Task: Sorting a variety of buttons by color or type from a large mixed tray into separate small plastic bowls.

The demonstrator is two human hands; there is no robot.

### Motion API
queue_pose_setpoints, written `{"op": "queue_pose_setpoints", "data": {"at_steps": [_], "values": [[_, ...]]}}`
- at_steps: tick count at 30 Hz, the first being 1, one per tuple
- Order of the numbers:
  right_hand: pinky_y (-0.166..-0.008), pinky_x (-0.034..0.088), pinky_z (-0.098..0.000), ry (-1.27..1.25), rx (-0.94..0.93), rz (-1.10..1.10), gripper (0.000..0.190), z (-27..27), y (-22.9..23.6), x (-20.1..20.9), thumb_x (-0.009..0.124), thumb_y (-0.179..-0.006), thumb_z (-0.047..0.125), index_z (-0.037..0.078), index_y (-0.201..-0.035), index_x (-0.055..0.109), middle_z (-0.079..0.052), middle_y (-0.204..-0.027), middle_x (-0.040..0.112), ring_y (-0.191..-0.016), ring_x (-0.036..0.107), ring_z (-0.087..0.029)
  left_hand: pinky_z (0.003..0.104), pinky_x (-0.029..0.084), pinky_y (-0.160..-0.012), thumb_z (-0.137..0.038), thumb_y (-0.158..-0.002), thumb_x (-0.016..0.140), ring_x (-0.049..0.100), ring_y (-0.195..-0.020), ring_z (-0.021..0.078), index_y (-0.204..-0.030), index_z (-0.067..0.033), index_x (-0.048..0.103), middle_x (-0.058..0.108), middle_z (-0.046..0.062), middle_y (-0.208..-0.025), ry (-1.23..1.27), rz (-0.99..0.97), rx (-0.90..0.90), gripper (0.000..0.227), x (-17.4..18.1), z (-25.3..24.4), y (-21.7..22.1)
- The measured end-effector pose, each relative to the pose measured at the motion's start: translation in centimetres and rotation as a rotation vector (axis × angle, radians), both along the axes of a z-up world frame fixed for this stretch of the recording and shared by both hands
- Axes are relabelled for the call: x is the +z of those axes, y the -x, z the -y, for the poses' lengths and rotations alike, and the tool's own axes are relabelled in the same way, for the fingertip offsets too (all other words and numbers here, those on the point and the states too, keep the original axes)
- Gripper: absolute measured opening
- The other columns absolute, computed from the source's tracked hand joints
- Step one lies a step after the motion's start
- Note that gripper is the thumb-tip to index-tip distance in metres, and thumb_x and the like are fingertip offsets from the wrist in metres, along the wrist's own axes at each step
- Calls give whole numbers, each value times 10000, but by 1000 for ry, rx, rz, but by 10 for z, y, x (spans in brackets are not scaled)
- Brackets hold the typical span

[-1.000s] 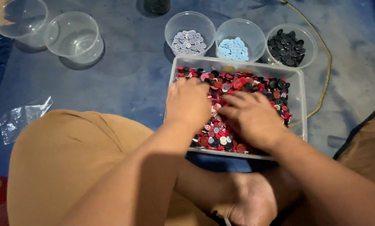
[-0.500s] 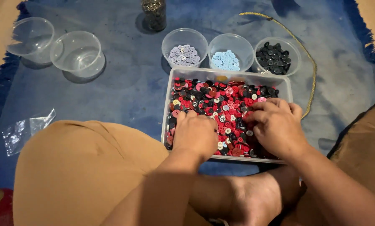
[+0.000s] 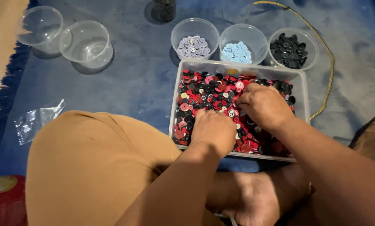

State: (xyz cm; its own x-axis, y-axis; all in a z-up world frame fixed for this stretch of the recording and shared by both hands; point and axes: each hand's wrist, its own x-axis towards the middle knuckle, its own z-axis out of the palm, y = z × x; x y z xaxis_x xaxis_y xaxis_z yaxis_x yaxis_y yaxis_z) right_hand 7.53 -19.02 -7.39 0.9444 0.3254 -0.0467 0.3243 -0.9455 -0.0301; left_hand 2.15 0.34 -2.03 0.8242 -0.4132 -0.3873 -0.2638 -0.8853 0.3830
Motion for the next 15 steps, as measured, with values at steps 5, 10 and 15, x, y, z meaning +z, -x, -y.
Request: {"op": "queue_pose_setpoints", "data": {"at_steps": [5,10,15], "values": [[-871,537,-429,-181,-61,-93,121,18,-1,14,700,-849,329,254,-917,767,2,-1011,719,-1052,701,-276,491,357,-992,-98,-899,508,647,-1056,345,-984,-91,787,735,129,-985,6,-4,-2,292,8,2,-3],[-886,544,-414,-508,-189,-333,93,21,17,59,739,-806,193,144,-860,796,-63,-910,751,-984,730,-280,490,410,-1026,-343,-959,566,671,-1158,362,-1270,-193,721,752,109,-1165,242,-71,232,378,24,-1,-9],[-852,570,-429,-483,-128,-431,89,-1,27,77,750,-849,212,159,-870,819,-55,-914,785,-959,752,-280,430,483,-981,-278,-938,495,723,-1042,311,-936,-308,783,798,-35,-901,352,-44,356,289,7,0,-16]]}}
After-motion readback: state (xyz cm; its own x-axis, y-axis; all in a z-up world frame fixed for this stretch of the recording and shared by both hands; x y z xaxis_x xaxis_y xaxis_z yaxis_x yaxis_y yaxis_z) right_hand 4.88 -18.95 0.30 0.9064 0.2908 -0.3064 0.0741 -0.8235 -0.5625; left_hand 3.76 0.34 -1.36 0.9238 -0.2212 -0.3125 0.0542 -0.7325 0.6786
